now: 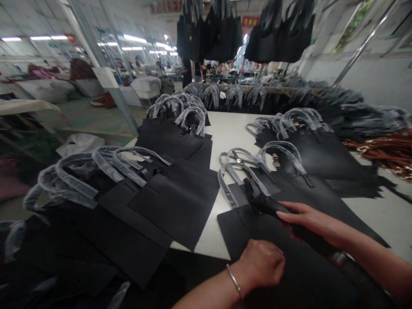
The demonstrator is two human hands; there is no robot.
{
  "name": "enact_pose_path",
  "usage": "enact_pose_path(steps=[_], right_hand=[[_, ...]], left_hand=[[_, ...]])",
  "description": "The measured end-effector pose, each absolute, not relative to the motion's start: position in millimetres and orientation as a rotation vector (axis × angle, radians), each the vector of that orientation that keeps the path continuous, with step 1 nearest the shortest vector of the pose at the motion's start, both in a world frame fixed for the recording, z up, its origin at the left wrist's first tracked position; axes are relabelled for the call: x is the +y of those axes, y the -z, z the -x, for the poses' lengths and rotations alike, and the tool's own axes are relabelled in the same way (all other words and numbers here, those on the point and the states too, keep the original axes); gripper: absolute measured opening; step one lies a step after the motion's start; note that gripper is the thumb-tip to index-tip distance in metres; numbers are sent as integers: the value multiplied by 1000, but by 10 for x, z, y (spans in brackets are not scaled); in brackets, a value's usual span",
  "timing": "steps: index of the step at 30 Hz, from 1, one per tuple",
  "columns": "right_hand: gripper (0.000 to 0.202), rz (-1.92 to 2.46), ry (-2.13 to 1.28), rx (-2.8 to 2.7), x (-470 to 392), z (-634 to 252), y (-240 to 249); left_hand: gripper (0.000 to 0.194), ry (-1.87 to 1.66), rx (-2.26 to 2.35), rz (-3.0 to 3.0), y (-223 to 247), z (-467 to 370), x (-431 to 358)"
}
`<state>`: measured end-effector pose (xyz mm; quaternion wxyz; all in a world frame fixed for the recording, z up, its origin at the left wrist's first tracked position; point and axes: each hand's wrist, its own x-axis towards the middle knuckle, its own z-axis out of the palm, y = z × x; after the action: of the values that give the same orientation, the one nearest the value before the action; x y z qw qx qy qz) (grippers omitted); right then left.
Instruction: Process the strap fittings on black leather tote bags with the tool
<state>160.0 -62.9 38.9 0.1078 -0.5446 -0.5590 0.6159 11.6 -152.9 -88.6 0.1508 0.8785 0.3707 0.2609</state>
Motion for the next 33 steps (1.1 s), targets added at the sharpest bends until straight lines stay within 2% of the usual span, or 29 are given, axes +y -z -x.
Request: enact_pose_path(steps=[7,12,16,19,22,25,28,33], right_hand=[[48,1736,-2034,-1475,-595,-1626,-196],[39,1584,-1746,-1608,-486,-1456,-222],[46,1592,-1724,-1609,-574,-1689,-299],[58,1699,-1832,-1543,-729,-1878,-262],[69,1726,-1883,-1484,-849,-1901,-158],[75,1646,-1861,-1547,-891,-1790,-30],[80,1613,-1611,-1764,-916,-1672,94],[86,1622,-1283,-1927,-987,-1731,217]], left_hand=[[14,-775,1085,-2399,907,-117,-1513],[10,-836,1085,-2298,953,-148,-1551],[16,-1156,1165,-2064,900,-54,-1520],[24,-1416,1674,-1705,792,227,-1368],[38,-1250,2217,-1473,693,551,-1141],[49,-849,2355,-1528,629,696,-955],[36,-634,2303,-1550,618,673,-832],[12,-663,2160,-1455,651,763,-589]])
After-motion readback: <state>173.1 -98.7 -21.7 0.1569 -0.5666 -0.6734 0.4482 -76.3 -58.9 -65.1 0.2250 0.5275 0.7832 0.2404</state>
